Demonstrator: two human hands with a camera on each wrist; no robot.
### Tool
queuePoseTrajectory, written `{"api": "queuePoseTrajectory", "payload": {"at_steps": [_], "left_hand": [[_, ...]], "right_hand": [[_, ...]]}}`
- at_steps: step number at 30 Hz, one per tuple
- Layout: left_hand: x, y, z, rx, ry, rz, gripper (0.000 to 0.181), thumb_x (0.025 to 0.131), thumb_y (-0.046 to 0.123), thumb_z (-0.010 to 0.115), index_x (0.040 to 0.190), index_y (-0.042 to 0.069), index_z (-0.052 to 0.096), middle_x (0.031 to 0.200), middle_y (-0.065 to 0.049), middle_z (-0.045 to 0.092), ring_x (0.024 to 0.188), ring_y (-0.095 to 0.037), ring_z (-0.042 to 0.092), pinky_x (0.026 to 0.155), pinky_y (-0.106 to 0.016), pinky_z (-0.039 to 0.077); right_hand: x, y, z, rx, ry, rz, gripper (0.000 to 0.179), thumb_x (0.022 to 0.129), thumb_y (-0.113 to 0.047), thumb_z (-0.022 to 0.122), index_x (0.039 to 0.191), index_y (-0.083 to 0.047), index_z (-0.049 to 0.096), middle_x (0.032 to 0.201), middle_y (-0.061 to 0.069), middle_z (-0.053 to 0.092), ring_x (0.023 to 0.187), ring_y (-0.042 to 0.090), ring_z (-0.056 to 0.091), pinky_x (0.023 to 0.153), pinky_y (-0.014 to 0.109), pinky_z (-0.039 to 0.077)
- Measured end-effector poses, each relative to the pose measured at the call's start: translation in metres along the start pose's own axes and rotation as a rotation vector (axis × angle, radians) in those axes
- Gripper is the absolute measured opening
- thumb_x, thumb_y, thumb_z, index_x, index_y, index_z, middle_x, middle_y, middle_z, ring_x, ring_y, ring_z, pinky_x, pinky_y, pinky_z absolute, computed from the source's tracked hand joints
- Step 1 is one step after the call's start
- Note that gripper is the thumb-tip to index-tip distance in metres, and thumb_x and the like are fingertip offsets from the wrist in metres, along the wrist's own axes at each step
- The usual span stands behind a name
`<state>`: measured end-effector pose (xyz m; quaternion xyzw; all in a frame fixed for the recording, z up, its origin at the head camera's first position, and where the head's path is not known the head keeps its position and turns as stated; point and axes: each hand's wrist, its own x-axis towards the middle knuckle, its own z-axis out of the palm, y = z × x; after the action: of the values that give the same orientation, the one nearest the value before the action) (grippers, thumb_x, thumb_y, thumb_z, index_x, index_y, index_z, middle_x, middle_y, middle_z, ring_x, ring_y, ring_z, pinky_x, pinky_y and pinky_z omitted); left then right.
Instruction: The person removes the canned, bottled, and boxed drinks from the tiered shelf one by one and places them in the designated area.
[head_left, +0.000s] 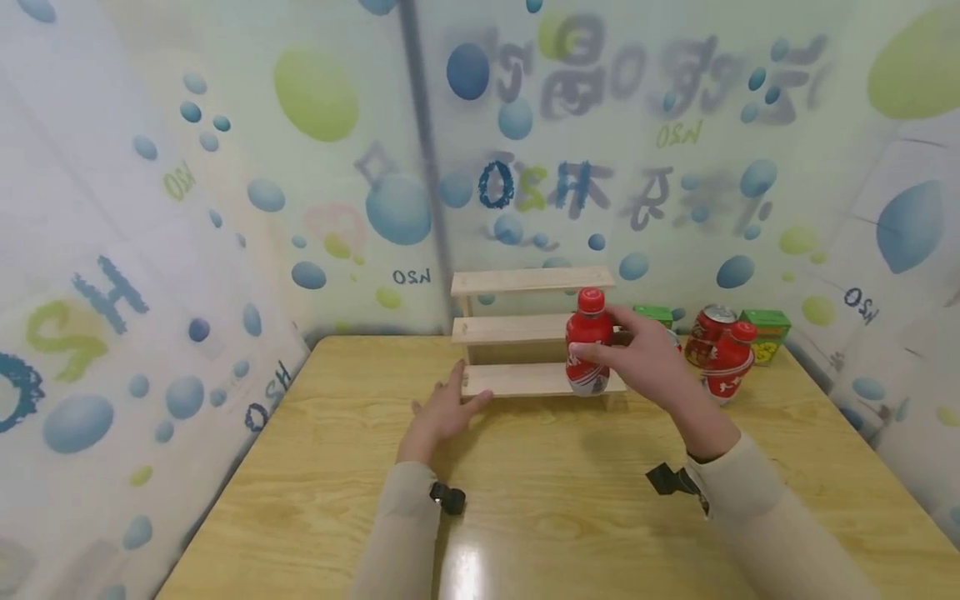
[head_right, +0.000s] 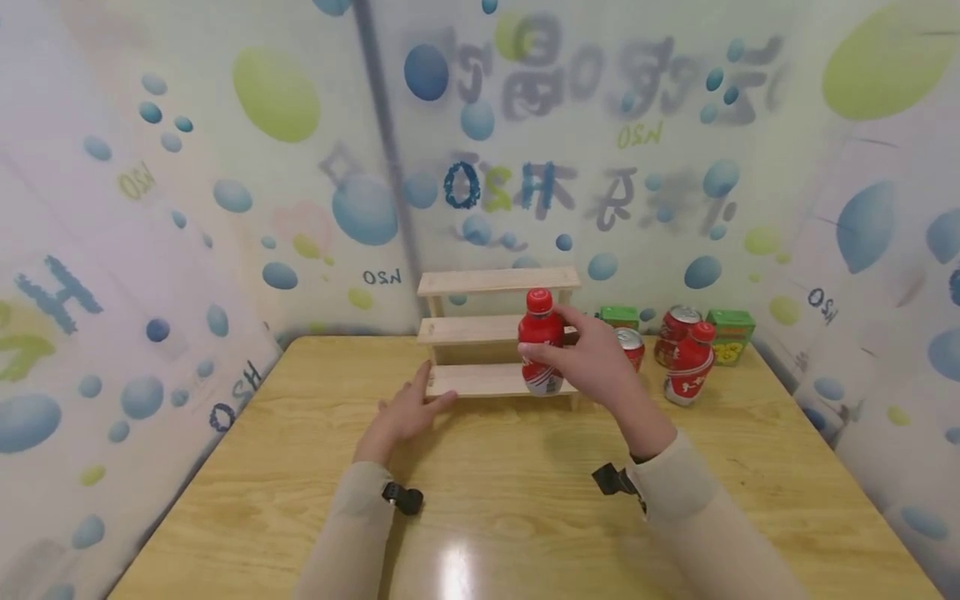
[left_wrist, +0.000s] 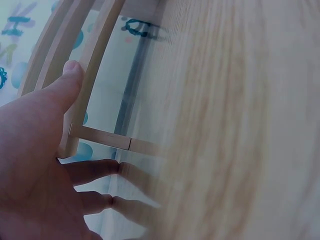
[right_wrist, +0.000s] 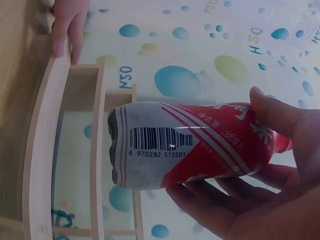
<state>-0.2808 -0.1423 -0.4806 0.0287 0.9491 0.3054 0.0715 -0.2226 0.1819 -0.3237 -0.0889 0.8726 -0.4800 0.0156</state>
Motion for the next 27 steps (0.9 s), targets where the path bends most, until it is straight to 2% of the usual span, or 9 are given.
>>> {"api": "queuePoseTrajectory", "payload": {"at_steps": [4, 9, 14, 17, 22, 27], "left_hand": [[0.001, 0.001, -0.002, -0.001, -0.006, 0.002, 0.099, 0.100, 0.076, 0.050, 0.173, 0.024, 0.009, 0.173, -0.017, 0.034, 0.164, -0.048, 0.019, 0.123, -0.085, -0.006], [0.002, -0.001, -0.002, 0.013, -0.010, 0.000, 0.100, 0.099, 0.078, 0.049, 0.173, 0.025, 0.008, 0.173, -0.017, 0.035, 0.163, -0.049, 0.020, 0.122, -0.085, -0.005], [0.001, -0.001, -0.002, 0.015, -0.017, 0.002, 0.100, 0.099, 0.078, 0.049, 0.173, 0.025, 0.007, 0.173, -0.015, 0.035, 0.164, -0.048, 0.019, 0.123, -0.086, -0.004], [-0.001, 0.000, -0.002, 0.005, -0.014, 0.009, 0.100, 0.100, 0.077, 0.049, 0.173, 0.024, 0.008, 0.173, -0.016, 0.036, 0.163, -0.049, 0.020, 0.122, -0.086, -0.003], [-0.002, 0.000, -0.003, 0.009, -0.009, 0.007, 0.100, 0.100, 0.077, 0.049, 0.173, 0.023, 0.008, 0.173, -0.015, 0.036, 0.163, -0.049, 0.021, 0.122, -0.086, -0.002], [-0.002, -0.001, -0.003, 0.008, -0.004, 0.005, 0.100, 0.100, 0.077, 0.049, 0.173, 0.023, 0.009, 0.173, -0.013, 0.037, 0.164, -0.048, 0.020, 0.122, -0.086, -0.003]], "right_hand": [[-0.011, 0.004, -0.014, -0.048, 0.014, 0.035, 0.098, 0.095, -0.057, 0.076, 0.168, -0.009, 0.031, 0.154, 0.022, 0.058, 0.139, 0.042, 0.060, 0.098, 0.050, 0.062], [-0.019, 0.016, -0.028, -0.043, 0.061, 0.075, 0.098, 0.095, -0.059, 0.075, 0.169, -0.012, 0.031, 0.155, 0.023, 0.057, 0.140, 0.043, 0.058, 0.094, 0.046, 0.064], [-0.026, 0.030, -0.039, -0.014, 0.136, 0.087, 0.089, 0.098, -0.053, 0.073, 0.167, -0.012, 0.035, 0.155, 0.024, 0.056, 0.141, 0.045, 0.055, 0.086, 0.024, 0.057], [-0.031, 0.036, -0.047, -0.016, 0.164, 0.091, 0.087, 0.100, -0.051, 0.072, 0.167, -0.010, 0.034, 0.155, 0.025, 0.055, 0.140, 0.045, 0.054, 0.080, 0.015, 0.053], [-0.042, 0.049, -0.065, -0.047, 0.199, 0.111, 0.089, 0.101, -0.052, 0.070, 0.169, -0.011, 0.030, 0.156, 0.027, 0.053, 0.138, 0.043, 0.053, 0.074, 0.011, 0.053], [-0.051, 0.066, -0.086, -0.078, 0.260, 0.159, 0.090, 0.102, -0.053, 0.068, 0.170, -0.011, 0.027, 0.165, 0.030, 0.043, 0.142, 0.053, 0.048, 0.071, 0.009, 0.047]]}}
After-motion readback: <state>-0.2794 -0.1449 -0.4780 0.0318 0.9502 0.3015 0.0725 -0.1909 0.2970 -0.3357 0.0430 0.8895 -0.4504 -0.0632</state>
